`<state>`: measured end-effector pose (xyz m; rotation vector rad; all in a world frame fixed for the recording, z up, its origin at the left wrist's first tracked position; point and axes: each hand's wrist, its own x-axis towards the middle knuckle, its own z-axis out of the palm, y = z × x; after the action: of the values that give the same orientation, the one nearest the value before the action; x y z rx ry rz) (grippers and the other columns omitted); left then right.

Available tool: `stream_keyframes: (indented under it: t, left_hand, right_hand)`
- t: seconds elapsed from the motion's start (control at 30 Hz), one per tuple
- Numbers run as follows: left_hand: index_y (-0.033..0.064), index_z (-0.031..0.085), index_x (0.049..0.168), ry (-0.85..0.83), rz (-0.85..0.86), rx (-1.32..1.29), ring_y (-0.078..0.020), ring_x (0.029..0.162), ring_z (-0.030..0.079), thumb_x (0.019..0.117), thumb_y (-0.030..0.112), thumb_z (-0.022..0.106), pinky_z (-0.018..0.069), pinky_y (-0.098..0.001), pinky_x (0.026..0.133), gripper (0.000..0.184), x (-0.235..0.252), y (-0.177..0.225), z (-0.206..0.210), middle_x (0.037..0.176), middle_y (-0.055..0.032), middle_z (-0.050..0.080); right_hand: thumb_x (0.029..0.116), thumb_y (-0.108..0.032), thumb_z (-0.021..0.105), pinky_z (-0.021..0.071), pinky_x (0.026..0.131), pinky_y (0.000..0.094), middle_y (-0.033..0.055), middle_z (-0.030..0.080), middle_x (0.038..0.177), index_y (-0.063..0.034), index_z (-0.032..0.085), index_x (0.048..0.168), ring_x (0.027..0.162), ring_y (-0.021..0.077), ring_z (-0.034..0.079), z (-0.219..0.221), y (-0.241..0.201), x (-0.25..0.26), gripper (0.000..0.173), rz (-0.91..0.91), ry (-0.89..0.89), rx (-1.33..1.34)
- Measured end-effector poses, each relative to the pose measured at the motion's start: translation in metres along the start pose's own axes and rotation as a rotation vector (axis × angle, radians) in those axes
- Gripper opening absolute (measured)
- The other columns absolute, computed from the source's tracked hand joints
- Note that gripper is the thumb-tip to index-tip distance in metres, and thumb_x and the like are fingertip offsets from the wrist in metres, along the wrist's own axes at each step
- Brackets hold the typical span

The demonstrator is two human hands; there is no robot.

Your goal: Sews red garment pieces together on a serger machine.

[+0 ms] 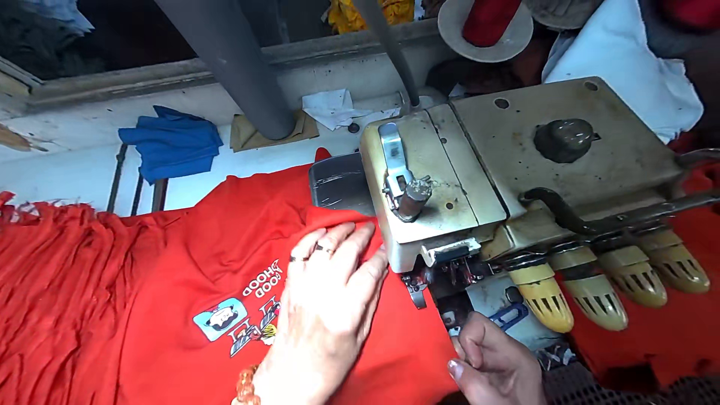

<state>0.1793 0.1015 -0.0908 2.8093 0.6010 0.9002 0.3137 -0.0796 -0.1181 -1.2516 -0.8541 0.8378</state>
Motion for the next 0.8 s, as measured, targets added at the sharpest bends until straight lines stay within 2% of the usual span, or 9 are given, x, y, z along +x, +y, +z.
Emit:
stream_keyframes:
  t: [0.17, 0.3, 0.4, 0.47, 0.53, 0.57, 0.63, 0.7, 0.8]
  left_hand:
    - [0.0122, 0.08, 0.11, -0.002, -0.056, 0.025, -0.0366, 0.133, 0.056, 0.1028, 0.023, 0.053, 0.0313, -0.0609, 0.115, 0.03, 0.02, -0.022, 0.004, 0.128, -0.0129, 0.071]
    - [0.004, 0.076, 0.114, 0.033, -0.079, 0.013, -0.042, 0.137, 0.051, 0.1026, 0.017, 0.055, 0.0315, -0.0599, 0.115, 0.027, 0.023, -0.03, 0.003, 0.135, -0.0181, 0.065]
    - [0.0032, 0.076, 0.11, 0.178, -0.146, 0.089, -0.0338, 0.11, 0.064, 0.1024, 0.012, 0.056, 0.0449, -0.0481, 0.095, 0.023, 0.022, -0.035, 0.004, 0.117, -0.0166, 0.071]
    - [0.0018, 0.073, 0.119, 0.174, -0.23, 0.089, -0.0242, 0.091, 0.067, 0.1021, 0.012, 0.057, 0.0485, -0.0395, 0.082, 0.025, 0.002, -0.032, -0.01, 0.104, -0.0146, 0.074]
    - [0.0031, 0.068, 0.129, 0.025, -0.398, 0.095, -0.0112, 0.067, 0.062, 0.0968, 0.019, 0.053, 0.051, -0.0294, 0.061, 0.039, -0.034, -0.024, -0.035, 0.086, -0.0052, 0.073]
    - [0.0027, 0.063, 0.136, -0.128, -0.504, 0.082, -0.0129, 0.057, 0.058, 0.0919, 0.024, 0.052, 0.0485, -0.0341, 0.052, 0.05, -0.055, -0.019, -0.051, 0.076, -0.0022, 0.068]
    - [-0.0018, 0.051, 0.146, -0.521, -0.757, -0.035, -0.0357, 0.06, 0.064, 0.0893, 0.022, 0.061, 0.0496, -0.0607, 0.054, 0.062, -0.089, -0.007, -0.077, 0.076, -0.013, 0.07]
    - [-0.0037, 0.056, 0.141, -0.603, -0.878, -0.047, -0.0444, 0.063, 0.066, 0.0927, 0.019, 0.065, 0.0491, -0.0677, 0.058, 0.054, -0.128, 0.002, -0.074, 0.074, -0.0187, 0.069]
    - [-0.0071, 0.07, 0.102, -0.31, -0.802, 0.016, -0.0327, 0.059, 0.069, 0.0971, 0.009, 0.059, 0.0546, -0.0512, 0.054, 0.02, -0.163, 0.013, -0.06, 0.071, -0.0179, 0.07]
  right_hand:
    - [0.0846, 0.001, 0.061, 0.0361, 0.052, 0.0059, -0.0126, 0.048, 0.065, -0.0153, 0.051, 0.085, 0.057, -0.0111, 0.044, 0.006, -0.006, 0.008, 0.02, -0.004, 0.045, -0.079]
    - [0.085, 0.0, 0.061, 0.0336, 0.049, 0.0065, -0.0122, 0.047, 0.063, -0.0152, 0.05, 0.083, 0.055, -0.0105, 0.042, 0.009, -0.006, 0.008, 0.018, -0.013, 0.076, -0.106]
    - [0.084, -0.001, 0.062, 0.0325, 0.05, 0.0061, -0.013, 0.046, 0.062, -0.0157, 0.051, 0.082, 0.055, -0.0109, 0.041, 0.01, -0.004, 0.007, 0.018, -0.03, 0.094, -0.126]
    - [0.0836, -0.001, 0.062, 0.0323, 0.049, 0.0057, -0.0137, 0.046, 0.062, -0.0163, 0.051, 0.082, 0.054, -0.0114, 0.041, 0.011, -0.003, 0.007, 0.019, -0.04, 0.099, -0.118]
    - [0.0836, -0.001, 0.062, 0.0323, 0.048, 0.0053, -0.0147, 0.045, 0.062, -0.0173, 0.051, 0.082, 0.054, -0.0119, 0.041, 0.01, -0.002, 0.007, 0.019, -0.046, 0.094, -0.114]
    - [0.0835, -0.001, 0.062, 0.0327, 0.049, 0.0053, -0.0149, 0.046, 0.062, -0.0176, 0.052, 0.082, 0.054, -0.0119, 0.041, 0.01, -0.001, 0.007, 0.02, -0.049, 0.093, -0.107]
    - [0.0831, -0.001, 0.062, 0.0332, 0.049, 0.0053, -0.0151, 0.045, 0.062, -0.0181, 0.052, 0.082, 0.054, -0.0118, 0.041, 0.011, 0.001, 0.007, 0.02, -0.06, 0.1, -0.093]
    - [0.0837, -0.002, 0.062, 0.0334, 0.049, 0.0056, -0.015, 0.045, 0.062, -0.0186, 0.053, 0.081, 0.054, -0.0113, 0.041, 0.01, 0.003, 0.008, 0.02, -0.069, 0.101, -0.083]
    - [0.085, -0.004, 0.063, 0.0345, 0.049, 0.0058, -0.0151, 0.045, 0.062, -0.0189, 0.053, 0.081, 0.055, -0.0111, 0.042, 0.009, 0.007, 0.009, 0.018, -0.103, 0.093, -0.07]
